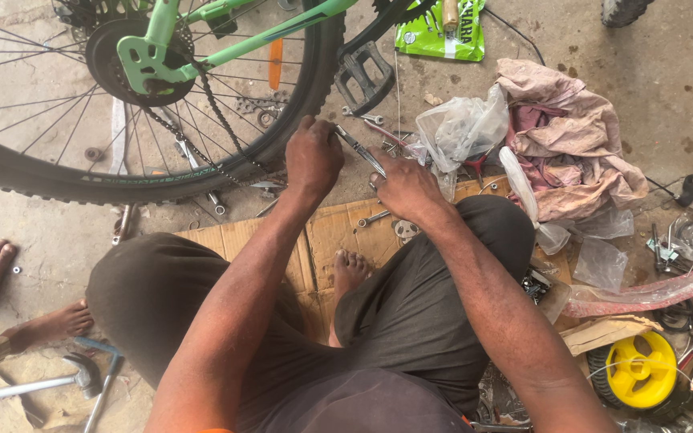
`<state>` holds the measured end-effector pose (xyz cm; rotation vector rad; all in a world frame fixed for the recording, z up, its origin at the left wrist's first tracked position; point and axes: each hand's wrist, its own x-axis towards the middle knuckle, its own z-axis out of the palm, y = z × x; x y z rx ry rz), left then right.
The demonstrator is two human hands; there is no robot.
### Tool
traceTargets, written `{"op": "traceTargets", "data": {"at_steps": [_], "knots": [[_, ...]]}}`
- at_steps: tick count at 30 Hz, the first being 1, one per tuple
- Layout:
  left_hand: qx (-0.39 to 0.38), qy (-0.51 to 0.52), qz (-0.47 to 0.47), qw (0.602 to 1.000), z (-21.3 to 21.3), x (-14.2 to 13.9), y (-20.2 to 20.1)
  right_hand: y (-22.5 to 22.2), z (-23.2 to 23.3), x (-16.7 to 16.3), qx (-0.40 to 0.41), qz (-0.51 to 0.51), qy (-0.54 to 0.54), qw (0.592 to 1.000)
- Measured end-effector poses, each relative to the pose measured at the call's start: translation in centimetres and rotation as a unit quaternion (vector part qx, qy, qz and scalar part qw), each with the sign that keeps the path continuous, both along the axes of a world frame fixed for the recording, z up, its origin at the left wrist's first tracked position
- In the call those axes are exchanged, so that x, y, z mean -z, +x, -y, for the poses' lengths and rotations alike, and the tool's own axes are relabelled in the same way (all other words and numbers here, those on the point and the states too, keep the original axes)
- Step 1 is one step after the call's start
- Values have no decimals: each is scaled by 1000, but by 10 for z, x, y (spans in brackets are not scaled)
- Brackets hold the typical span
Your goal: The person sits on a cardboard sheet on the floor and repairs a bicycle chain. They use pliers and a wrench to manipulate the chain links and connect the chain to the bicycle's rear wheel and crankset.
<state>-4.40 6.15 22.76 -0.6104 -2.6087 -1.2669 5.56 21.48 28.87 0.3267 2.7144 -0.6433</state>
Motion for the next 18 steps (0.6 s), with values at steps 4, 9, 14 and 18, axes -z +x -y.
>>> {"op": "traceTargets", "data": {"at_steps": [4, 9, 14, 18], "knots": [[-5, -8, 3, 1000, 0, 5, 2, -1, 5, -3, 8, 12, -14, 1000], [7, -27, -3, 1000, -2, 14, 1, -2, 5, -2, 22, 37, -50, 998], [36, -68, 3, 997, 2, 21, 1, 0, 1, 21, 4, 22, -38, 999], [48, -101, 28, 993, 7, 26, 0, 2, 1, 44, -23, -19, 7, 1000]]}}
